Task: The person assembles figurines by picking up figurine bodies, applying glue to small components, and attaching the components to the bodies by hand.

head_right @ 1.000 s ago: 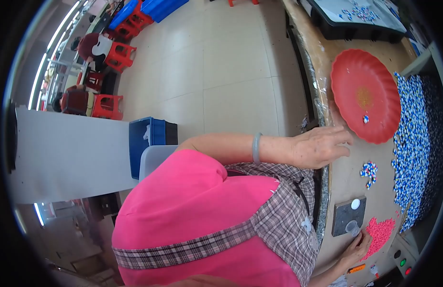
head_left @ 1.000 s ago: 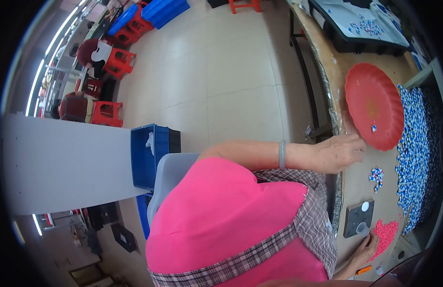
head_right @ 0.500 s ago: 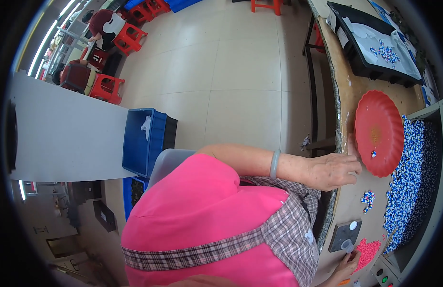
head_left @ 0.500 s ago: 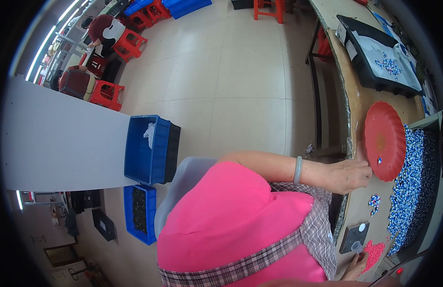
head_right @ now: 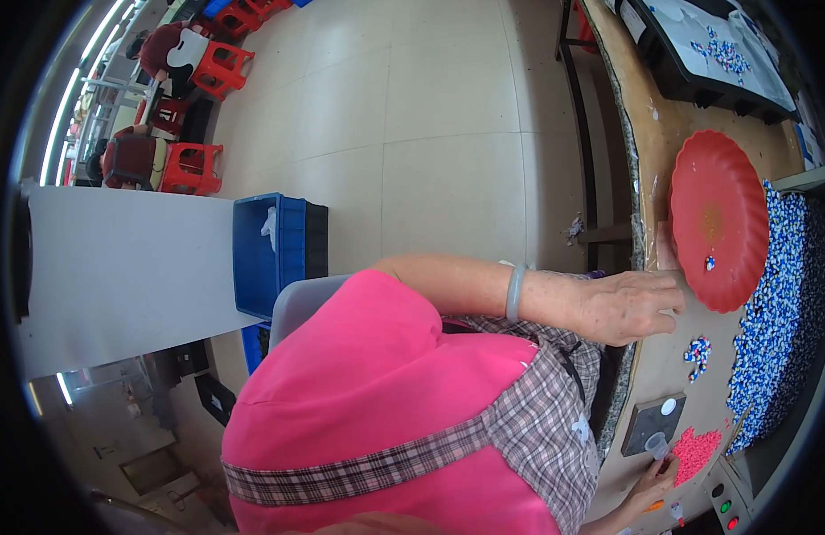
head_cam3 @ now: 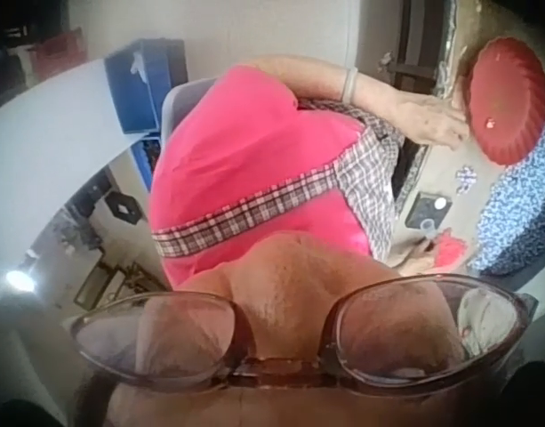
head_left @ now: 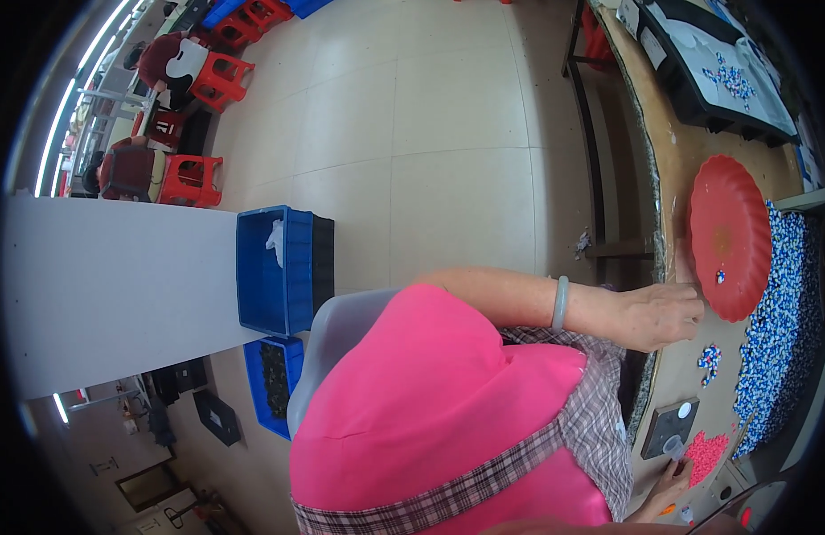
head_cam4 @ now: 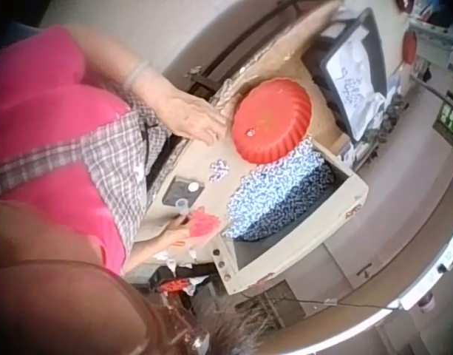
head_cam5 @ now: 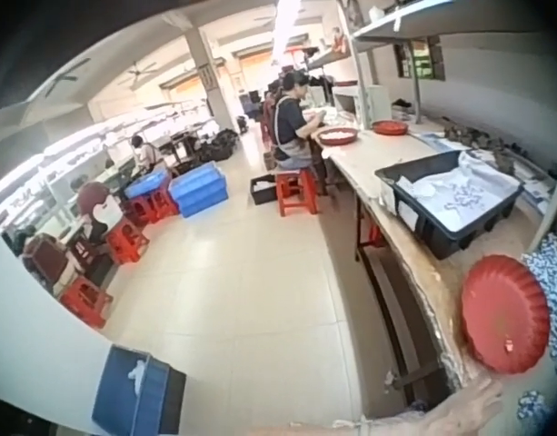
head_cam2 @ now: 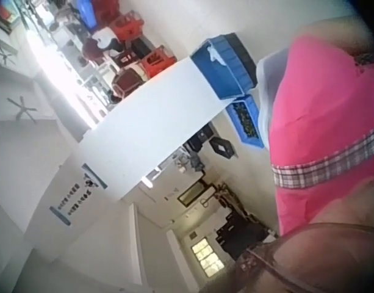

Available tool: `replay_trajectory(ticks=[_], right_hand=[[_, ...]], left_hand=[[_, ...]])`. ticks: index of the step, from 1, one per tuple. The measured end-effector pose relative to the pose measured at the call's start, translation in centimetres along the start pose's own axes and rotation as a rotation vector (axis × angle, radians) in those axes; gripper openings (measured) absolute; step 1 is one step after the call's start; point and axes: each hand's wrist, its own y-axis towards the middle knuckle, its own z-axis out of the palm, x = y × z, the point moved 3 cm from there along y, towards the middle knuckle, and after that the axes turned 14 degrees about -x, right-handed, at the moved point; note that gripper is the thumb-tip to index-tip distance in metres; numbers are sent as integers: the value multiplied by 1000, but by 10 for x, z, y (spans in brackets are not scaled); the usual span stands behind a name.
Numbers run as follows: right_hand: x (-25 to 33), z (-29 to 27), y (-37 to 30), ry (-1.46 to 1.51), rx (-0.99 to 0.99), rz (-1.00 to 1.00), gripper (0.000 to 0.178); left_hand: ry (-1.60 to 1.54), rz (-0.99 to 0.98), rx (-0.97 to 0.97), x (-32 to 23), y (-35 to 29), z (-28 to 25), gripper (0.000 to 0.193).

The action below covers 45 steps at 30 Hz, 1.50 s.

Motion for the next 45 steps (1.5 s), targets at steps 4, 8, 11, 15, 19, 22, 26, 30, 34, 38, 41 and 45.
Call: replay_trajectory(ticks=[4,8,11,15,19,22,26,30,34,38,41,45], right_hand=[[-3,5,-1,119,11,32,15],[-11,5,-10,87,-58,3,14],[-17,6,-9,55,-29,13,13],[-5,0,4,69,101,55,15],[10,-6,9,-6,136,40,18],[9,-4,11,-8,134,43,19],[-6,-1,9,18,85,-52,14],[-22,1,18,-77,175,-48,15],[-12,0,23,-116,157,-97,14],[-25,6,26,-70,197,-54,13],[-21,5,26,-56,197,-47,12],[-16,1,22,-31,187,-63,11]], left_hand=[[10,-45,31,0,-6,4,14],[-49,-33,31,-1,-3,14,16],[-100,-8,-42,-2,-1,22,17],[-207,29,-195,-1,2,27,15],[-298,25,-304,3,6,28,10],[-356,5,-378,7,2,29,7],[-416,-19,-391,13,-2,30,6],[-447,-44,-444,18,-3,25,5],[-440,-55,-440,23,-5,21,4],[-416,-53,-454,22,-6,19,4],[-418,-41,-454,21,-5,19,5],[-437,-22,-446,19,-4,20,5]])
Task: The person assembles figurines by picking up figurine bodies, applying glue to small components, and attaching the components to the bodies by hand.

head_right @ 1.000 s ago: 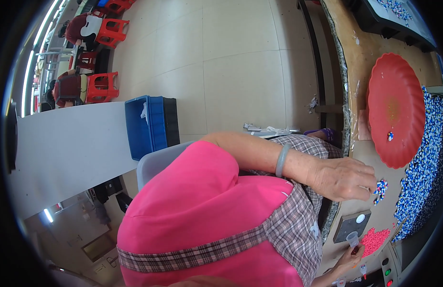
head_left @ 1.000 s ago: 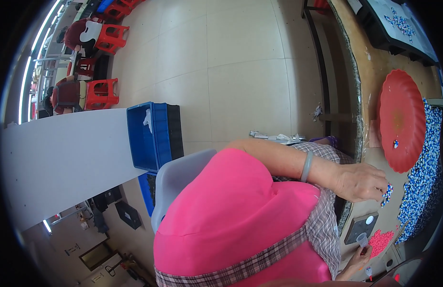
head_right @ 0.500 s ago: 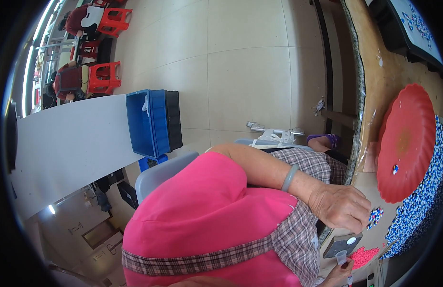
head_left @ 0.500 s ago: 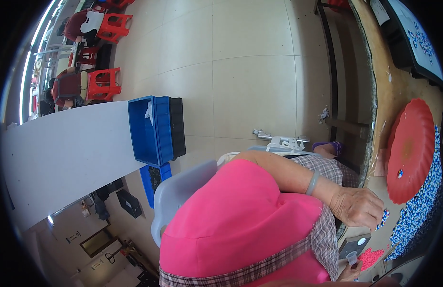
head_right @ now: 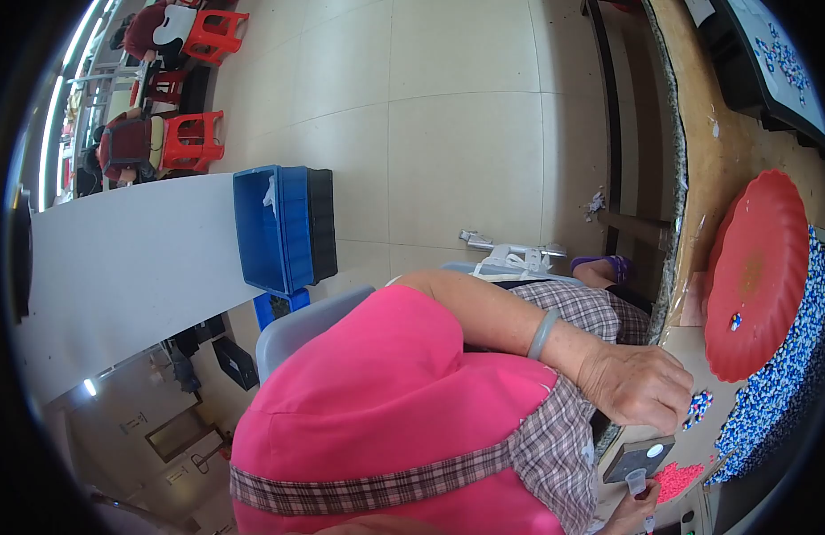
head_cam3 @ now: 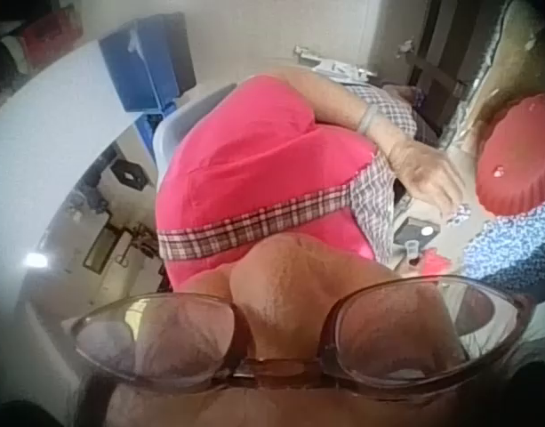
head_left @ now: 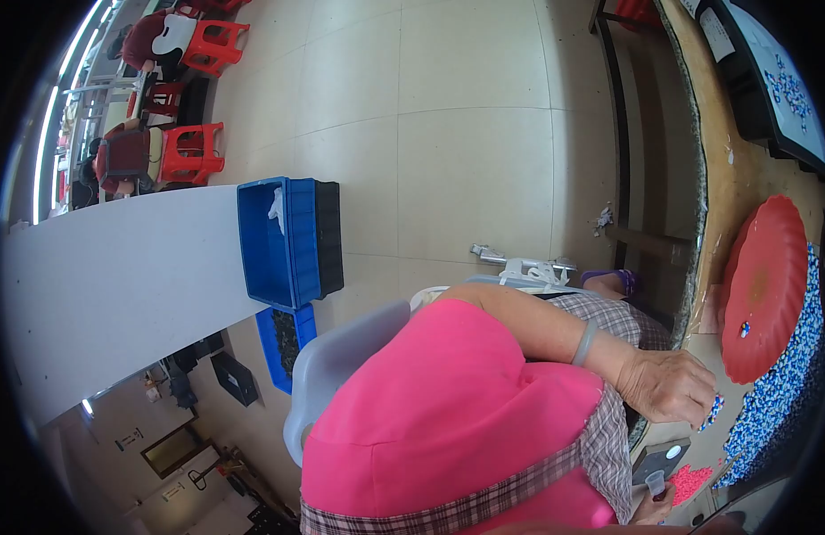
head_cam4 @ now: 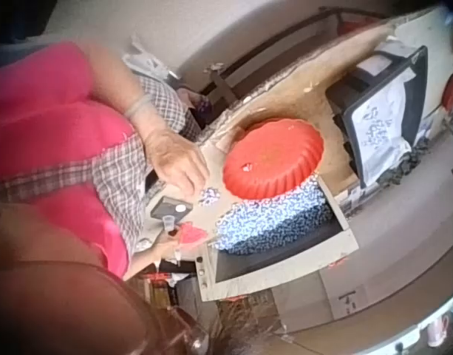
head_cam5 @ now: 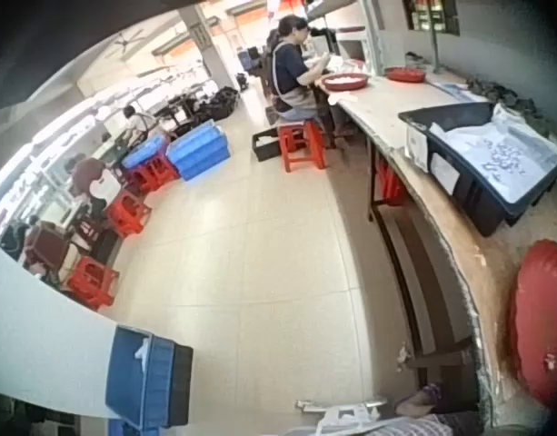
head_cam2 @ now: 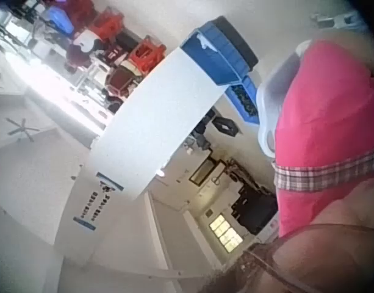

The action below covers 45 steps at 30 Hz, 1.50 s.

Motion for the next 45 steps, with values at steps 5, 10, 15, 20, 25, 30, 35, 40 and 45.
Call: replay_trajectory(ticks=[5,10,15,20,25,30,35,40,45], right_hand=[[-8,4,1,69,-53,17,14],[-18,1,-14,265,-127,143,12],[-12,-4,-24,387,-55,255,14],[10,-5,-28,708,-240,452,15],[25,-10,-30,806,-346,464,12],[33,6,-39,1052,-369,539,9],[61,-27,-52,978,-441,593,7],[70,-48,-59,532,-466,354,7],[73,-42,-56,404,-512,139,10]], left_hand=[[23,2,16,-5,2,0,4],[2,4,37,-6,1,11,5],[-9,2,73,-6,-6,18,5],[20,43,136,-17,2,28,5],[97,55,273,-26,27,21,17],[116,-1,463,-15,37,50,24],[93,2,633,-7,51,89,24],[175,-25,755,28,47,148,19],[493,52,927,74,37,193,17]])
